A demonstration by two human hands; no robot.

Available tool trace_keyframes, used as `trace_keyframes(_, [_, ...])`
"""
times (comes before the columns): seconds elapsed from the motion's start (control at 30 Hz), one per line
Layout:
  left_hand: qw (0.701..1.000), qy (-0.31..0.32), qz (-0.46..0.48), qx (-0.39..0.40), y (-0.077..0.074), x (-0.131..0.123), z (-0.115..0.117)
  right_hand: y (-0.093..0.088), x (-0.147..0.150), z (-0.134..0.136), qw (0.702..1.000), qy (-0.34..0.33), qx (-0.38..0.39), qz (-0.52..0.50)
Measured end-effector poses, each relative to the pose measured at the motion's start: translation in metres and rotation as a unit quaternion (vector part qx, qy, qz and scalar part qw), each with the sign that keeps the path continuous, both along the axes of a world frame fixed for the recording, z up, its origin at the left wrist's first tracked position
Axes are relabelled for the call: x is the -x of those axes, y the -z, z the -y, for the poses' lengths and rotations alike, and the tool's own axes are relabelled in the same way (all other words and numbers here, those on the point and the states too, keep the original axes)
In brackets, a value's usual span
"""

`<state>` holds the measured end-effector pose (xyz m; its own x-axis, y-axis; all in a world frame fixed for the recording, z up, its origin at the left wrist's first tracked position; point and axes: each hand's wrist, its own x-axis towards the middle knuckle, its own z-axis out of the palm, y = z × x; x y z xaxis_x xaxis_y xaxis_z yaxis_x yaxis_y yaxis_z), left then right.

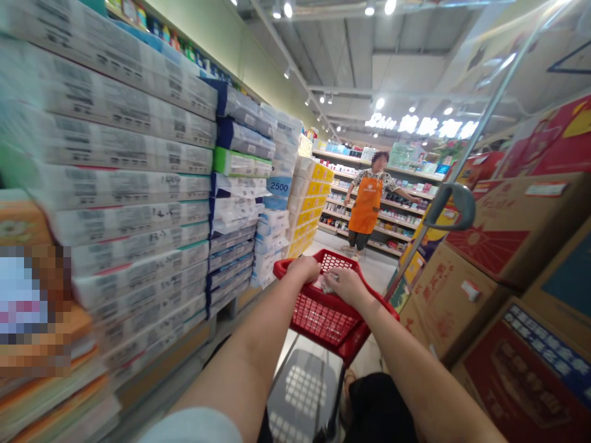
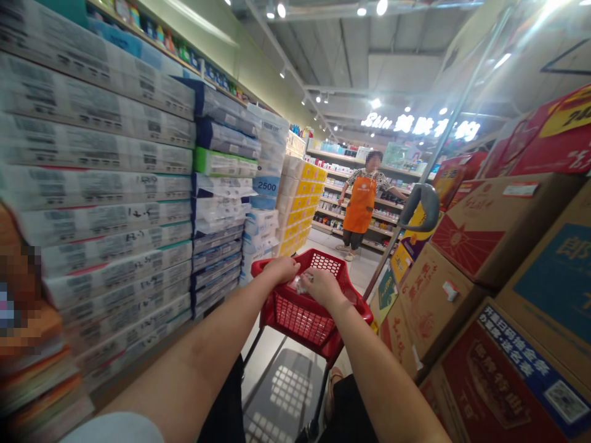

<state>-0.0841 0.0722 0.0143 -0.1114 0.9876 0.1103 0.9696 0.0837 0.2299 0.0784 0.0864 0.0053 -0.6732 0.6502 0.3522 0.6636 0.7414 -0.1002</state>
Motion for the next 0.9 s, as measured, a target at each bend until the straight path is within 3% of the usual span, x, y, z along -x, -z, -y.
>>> trace_keyframes(0.1, [1.0, 0.0, 0.003, -0.001, 0.0, 0.0, 0.001, 0.001, -0.001, 0.003, 0.996, -0.032, 0.025, -0.076])
trace_keyframes(0.27, [1.0, -0.013, 0.002, -0.01, 0.0, -0.002, 0.002, -0.001, 0.002, -0.003, 0.995, 0.078, 0.06, -0.012])
trace_keyframes(0.43, [1.0, -0.014, 0.018, 0.005, -0.001, -0.003, 0.001, -0.003, -0.003, 0.004, 0.999, -0.013, 0.006, -0.04])
trace_keyframes(0.53, [1.0, -0.013, 0.017, 0.013, -0.001, -0.005, -0.002, -0.006, -0.004, 0.0, 0.997, 0.047, -0.008, 0.062])
trace_keyframes(0.63, [1.0, -0.024, 0.014, 0.006, 0.0, -0.006, -0.004, -0.007, -0.002, -0.005, 0.994, 0.053, -0.009, 0.098])
trace_keyframes(0.73, [1.0, -0.024, 0.01, 0.012, -0.001, -0.005, -0.002, -0.006, -0.001, 0.001, 0.997, 0.045, -0.008, 0.058])
trace_keyframes(0.83, [1.0, -0.013, -0.001, 0.014, -0.002, -0.004, 0.0, -0.004, -0.002, 0.006, 1.0, -0.006, -0.003, -0.019])
trace_keyframes(0.9, [1.0, -0.015, -0.004, 0.012, -0.002, -0.004, 0.002, -0.004, -0.003, 0.005, 1.0, -0.003, 0.0, 0.003])
